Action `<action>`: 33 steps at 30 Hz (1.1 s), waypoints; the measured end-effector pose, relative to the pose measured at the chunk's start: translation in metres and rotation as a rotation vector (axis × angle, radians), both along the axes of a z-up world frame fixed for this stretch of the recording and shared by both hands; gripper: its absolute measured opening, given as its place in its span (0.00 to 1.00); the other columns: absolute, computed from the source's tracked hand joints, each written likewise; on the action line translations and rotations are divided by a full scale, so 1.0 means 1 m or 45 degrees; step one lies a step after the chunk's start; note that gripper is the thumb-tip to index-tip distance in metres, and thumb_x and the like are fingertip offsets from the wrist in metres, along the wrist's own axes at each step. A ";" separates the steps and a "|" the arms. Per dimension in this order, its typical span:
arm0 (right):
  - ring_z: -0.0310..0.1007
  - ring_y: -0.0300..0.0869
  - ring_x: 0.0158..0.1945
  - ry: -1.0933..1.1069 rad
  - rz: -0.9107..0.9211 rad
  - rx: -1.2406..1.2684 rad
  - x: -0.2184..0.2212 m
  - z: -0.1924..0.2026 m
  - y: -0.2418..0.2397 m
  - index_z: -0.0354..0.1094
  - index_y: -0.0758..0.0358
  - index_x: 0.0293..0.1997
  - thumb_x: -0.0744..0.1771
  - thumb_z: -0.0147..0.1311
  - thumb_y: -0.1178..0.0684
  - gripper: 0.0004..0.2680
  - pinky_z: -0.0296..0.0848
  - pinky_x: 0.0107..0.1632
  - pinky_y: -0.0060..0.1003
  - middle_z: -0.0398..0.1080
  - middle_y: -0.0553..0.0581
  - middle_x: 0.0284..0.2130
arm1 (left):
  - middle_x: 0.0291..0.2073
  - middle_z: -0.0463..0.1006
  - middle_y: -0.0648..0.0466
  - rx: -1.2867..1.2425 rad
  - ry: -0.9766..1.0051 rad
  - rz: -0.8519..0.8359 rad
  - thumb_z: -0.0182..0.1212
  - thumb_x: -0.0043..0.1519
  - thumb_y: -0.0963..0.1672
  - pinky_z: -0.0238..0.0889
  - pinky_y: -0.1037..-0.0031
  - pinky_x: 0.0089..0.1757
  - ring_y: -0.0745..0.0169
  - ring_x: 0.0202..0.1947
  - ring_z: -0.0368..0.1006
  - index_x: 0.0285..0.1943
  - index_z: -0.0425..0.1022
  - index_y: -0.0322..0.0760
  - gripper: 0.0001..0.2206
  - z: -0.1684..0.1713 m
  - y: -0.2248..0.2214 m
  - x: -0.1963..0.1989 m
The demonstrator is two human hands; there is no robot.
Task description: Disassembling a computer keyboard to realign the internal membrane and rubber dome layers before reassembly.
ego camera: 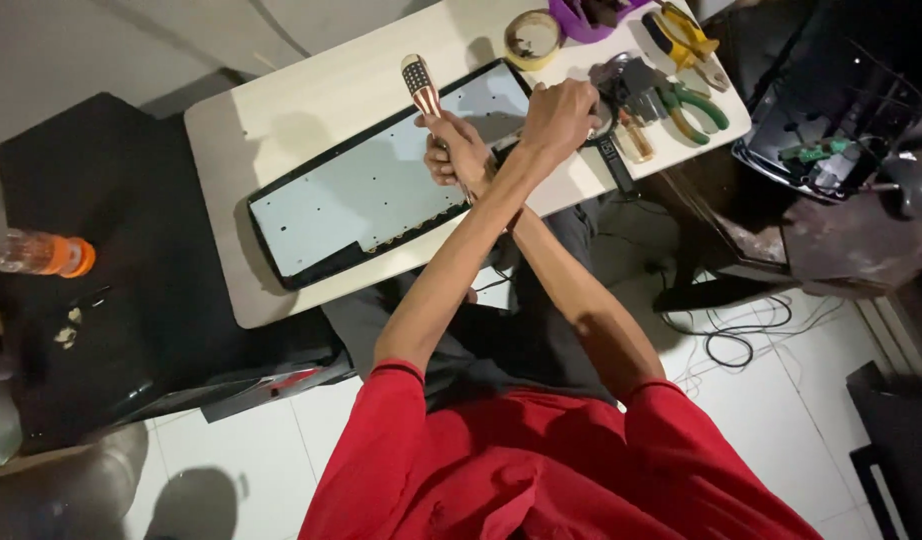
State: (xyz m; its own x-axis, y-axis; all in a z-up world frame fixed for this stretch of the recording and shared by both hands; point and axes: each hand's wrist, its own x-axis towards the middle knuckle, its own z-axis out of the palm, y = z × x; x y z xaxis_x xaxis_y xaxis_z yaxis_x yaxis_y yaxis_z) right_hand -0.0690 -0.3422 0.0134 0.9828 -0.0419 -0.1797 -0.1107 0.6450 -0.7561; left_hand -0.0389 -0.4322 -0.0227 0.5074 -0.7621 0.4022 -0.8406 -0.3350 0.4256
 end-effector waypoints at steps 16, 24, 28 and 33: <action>0.49 0.33 0.19 -0.090 0.048 0.056 0.008 -0.008 -0.005 0.62 0.56 0.56 0.69 0.53 0.42 0.14 0.46 0.23 0.28 0.56 0.47 0.20 | 0.41 0.83 0.62 -0.284 -0.012 0.052 0.58 0.64 0.50 0.64 0.65 0.48 0.63 0.39 0.78 0.50 0.80 0.47 0.11 0.098 0.118 -0.067; 0.65 0.34 0.34 -0.235 0.070 -0.340 0.001 0.041 0.048 0.65 0.50 0.64 0.73 0.48 0.48 0.11 0.65 0.38 0.31 0.67 0.49 0.38 | 0.29 0.79 0.53 -0.884 0.131 0.391 0.68 0.56 0.34 0.63 0.75 0.34 0.63 0.28 0.67 0.43 0.82 0.33 0.09 0.086 0.319 -0.093; 0.69 0.39 0.39 -0.454 0.237 -0.523 0.004 0.046 0.092 0.63 0.54 0.66 0.73 0.53 0.50 0.13 0.72 0.44 0.37 0.66 0.51 0.44 | 0.29 0.74 0.55 -0.833 0.225 0.750 0.63 0.61 0.39 0.55 0.74 0.33 0.64 0.29 0.64 0.46 0.83 0.35 0.07 0.067 0.402 -0.089; 0.79 0.44 0.41 -0.671 0.300 -0.764 0.006 0.050 0.149 0.62 0.65 0.62 0.70 0.58 0.56 0.14 0.85 0.45 0.36 0.67 0.58 0.43 | 0.36 0.77 0.48 -0.782 0.267 0.889 0.60 0.63 0.38 0.63 0.72 0.40 0.58 0.35 0.68 0.48 0.79 0.26 0.08 0.054 0.456 -0.090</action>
